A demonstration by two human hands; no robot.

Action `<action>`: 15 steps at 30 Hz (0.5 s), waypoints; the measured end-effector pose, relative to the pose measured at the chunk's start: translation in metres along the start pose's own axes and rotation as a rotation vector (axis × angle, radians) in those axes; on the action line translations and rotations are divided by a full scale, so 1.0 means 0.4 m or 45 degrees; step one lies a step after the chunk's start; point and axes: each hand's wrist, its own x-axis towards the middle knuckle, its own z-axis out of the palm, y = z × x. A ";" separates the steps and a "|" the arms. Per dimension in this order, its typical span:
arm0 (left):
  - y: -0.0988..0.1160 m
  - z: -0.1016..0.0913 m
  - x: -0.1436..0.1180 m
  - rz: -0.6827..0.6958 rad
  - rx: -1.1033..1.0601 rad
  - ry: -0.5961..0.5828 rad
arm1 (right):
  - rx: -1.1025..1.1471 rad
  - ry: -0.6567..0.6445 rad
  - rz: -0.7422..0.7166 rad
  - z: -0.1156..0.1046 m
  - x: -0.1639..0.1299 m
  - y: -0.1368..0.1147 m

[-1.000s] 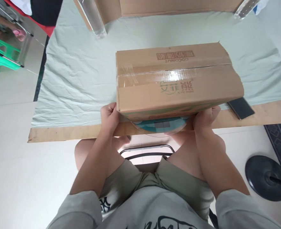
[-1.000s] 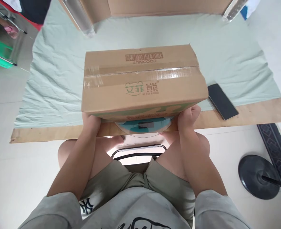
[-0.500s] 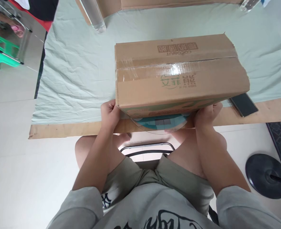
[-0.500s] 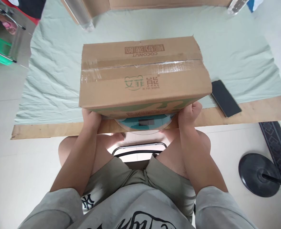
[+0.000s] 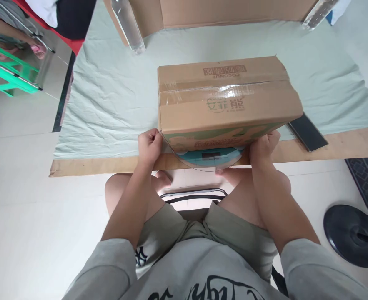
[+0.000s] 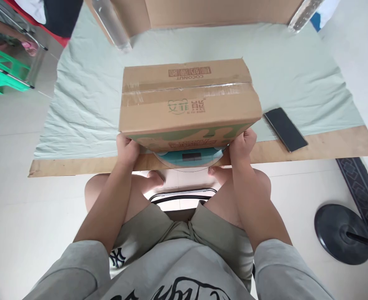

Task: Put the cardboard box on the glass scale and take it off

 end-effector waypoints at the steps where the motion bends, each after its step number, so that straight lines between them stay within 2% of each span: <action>1: -0.001 -0.001 -0.001 0.021 0.011 -0.007 | 0.009 0.005 0.004 0.001 0.000 -0.001; 5: -0.006 -0.005 -0.004 0.093 0.044 -0.019 | 0.032 0.042 0.020 0.005 0.002 0.001; 8: -0.003 -0.004 -0.007 0.158 0.041 0.083 | 0.093 0.058 0.061 0.001 0.003 -0.007; 10: 0.009 -0.002 -0.014 0.207 -0.011 0.135 | 0.193 0.010 0.101 -0.009 0.000 -0.027; 12: 0.030 0.000 -0.029 0.258 -0.088 0.059 | 0.302 -0.108 0.105 -0.025 -0.008 -0.061; 15: 0.065 -0.004 -0.061 0.320 -0.164 -0.185 | 0.390 -0.377 0.094 -0.048 -0.029 -0.117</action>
